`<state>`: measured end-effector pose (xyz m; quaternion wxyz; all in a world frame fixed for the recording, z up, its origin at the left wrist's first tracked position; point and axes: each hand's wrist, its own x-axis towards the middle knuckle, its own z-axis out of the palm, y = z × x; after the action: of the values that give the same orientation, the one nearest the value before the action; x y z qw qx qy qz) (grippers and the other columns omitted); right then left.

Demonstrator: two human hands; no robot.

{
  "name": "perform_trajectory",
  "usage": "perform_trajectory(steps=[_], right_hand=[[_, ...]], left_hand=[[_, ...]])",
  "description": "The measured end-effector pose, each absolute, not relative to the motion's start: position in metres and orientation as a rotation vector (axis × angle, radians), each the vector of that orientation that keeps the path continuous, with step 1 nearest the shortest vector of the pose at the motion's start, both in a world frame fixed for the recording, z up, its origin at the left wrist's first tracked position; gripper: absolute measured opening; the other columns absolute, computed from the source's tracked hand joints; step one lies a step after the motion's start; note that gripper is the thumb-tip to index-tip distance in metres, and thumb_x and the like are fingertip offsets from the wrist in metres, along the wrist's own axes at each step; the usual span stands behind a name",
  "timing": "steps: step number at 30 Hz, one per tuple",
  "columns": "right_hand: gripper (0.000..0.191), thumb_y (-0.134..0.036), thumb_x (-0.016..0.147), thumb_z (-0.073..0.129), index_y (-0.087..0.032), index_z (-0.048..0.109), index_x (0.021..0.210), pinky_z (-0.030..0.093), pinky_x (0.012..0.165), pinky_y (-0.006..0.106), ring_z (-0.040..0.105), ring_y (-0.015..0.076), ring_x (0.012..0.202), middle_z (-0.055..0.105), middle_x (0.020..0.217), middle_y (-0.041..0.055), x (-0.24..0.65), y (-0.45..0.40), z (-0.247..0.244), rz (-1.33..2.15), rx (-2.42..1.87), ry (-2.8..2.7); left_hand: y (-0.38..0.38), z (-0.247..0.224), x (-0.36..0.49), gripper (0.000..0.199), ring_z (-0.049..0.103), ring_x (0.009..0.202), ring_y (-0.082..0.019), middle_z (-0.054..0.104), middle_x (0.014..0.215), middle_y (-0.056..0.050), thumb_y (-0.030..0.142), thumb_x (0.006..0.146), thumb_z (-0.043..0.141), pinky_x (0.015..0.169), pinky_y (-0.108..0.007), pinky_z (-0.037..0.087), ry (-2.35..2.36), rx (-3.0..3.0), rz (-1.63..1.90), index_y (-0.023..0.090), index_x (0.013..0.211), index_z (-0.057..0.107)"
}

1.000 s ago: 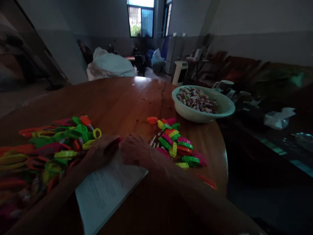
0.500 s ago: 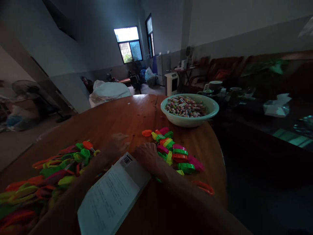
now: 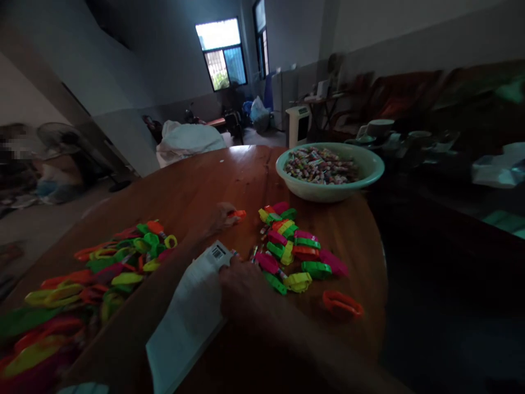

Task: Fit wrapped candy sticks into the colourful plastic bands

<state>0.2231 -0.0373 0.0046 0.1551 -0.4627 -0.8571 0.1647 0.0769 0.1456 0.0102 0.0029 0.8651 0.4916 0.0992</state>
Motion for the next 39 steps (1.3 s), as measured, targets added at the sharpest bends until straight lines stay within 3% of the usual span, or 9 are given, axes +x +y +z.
perform_trajectory(steps=[5,10,14,18,26,31,39], right_hand=[[0.020,-0.019,0.084,0.053,-0.016,0.065,0.100,0.037,0.061,0.029,0.058,0.0178,0.074,0.063,0.097,0.0104,0.232,-0.036,0.012,0.500,-1.113,-2.703],[0.022,-0.009,0.084,0.049,-0.018,0.065,0.096,0.040,0.071,0.034,0.057,0.0236,0.091,0.057,0.107,0.0139,0.228,-0.047,0.011,0.144,-1.146,-2.743],[0.019,-0.009,0.084,0.051,-0.018,0.067,0.088,0.040,0.078,0.037,0.054,0.0250,0.099,0.057,0.105,0.0128,0.220,-0.042,0.010,0.050,-1.137,-2.739],[0.020,-0.011,0.086,0.051,-0.017,0.068,0.096,0.039,0.078,0.035,0.054,0.0225,0.094,0.061,0.099,0.0100,0.214,-0.032,0.008,0.100,-1.095,-2.775],[0.021,-0.021,0.097,0.046,-0.015,0.065,0.099,0.033,0.069,0.029,0.056,0.0165,0.081,0.063,0.095,0.0078,0.200,-0.006,-0.016,0.218,-1.226,-2.435],[0.022,-0.023,0.098,0.046,-0.015,0.064,0.087,0.033,0.069,0.027,0.054,0.0151,0.078,0.062,0.087,0.0060,0.189,0.015,-0.019,0.301,-1.169,-2.305],[0.021,-0.023,0.096,0.048,-0.015,0.066,0.090,0.032,0.070,0.027,0.053,0.0152,0.078,0.061,0.088,0.0059,0.181,0.024,-0.021,0.270,-1.172,-2.313]], left_hand=[[0.074,0.028,0.012,0.018,0.056,0.076,-0.017,0.063,0.084,-0.006,0.030,0.087,0.053,0.073,-0.030,0.044,1.611,2.704,0.325,0.017,0.081,0.062],[0.023,0.030,-0.015,0.015,0.057,0.078,-0.017,0.061,0.083,-0.005,0.025,0.088,0.051,0.073,-0.029,0.044,1.628,2.693,0.235,0.018,0.077,0.058],[0.012,0.021,-0.013,0.022,0.057,0.076,-0.016,0.061,0.080,-0.005,0.025,0.091,0.049,0.072,-0.029,0.044,1.598,2.684,0.294,0.017,0.072,0.055],[0.014,0.012,-0.014,0.026,0.059,0.080,-0.017,0.062,0.081,-0.005,0.025,0.094,0.047,0.077,-0.030,0.046,1.534,2.686,0.473,0.017,0.071,0.057],[0.021,0.007,-0.025,0.013,0.061,0.096,-0.021,0.067,0.097,-0.007,0.017,0.087,0.054,0.088,-0.035,0.048,1.365,2.692,0.557,0.017,0.086,0.067],[0.021,0.007,-0.023,0.016,0.059,0.092,-0.021,0.064,0.094,-0.007,0.015,0.088,0.051,0.084,-0.035,0.048,1.362,2.709,0.529,0.018,0.088,0.067],[0.016,0.009,-0.019,0.018,0.059,0.093,-0.020,0.063,0.094,-0.007,0.014,0.089,0.049,0.082,-0.033,0.048,1.406,2.661,0.509,0.018,0.084,0.066]])
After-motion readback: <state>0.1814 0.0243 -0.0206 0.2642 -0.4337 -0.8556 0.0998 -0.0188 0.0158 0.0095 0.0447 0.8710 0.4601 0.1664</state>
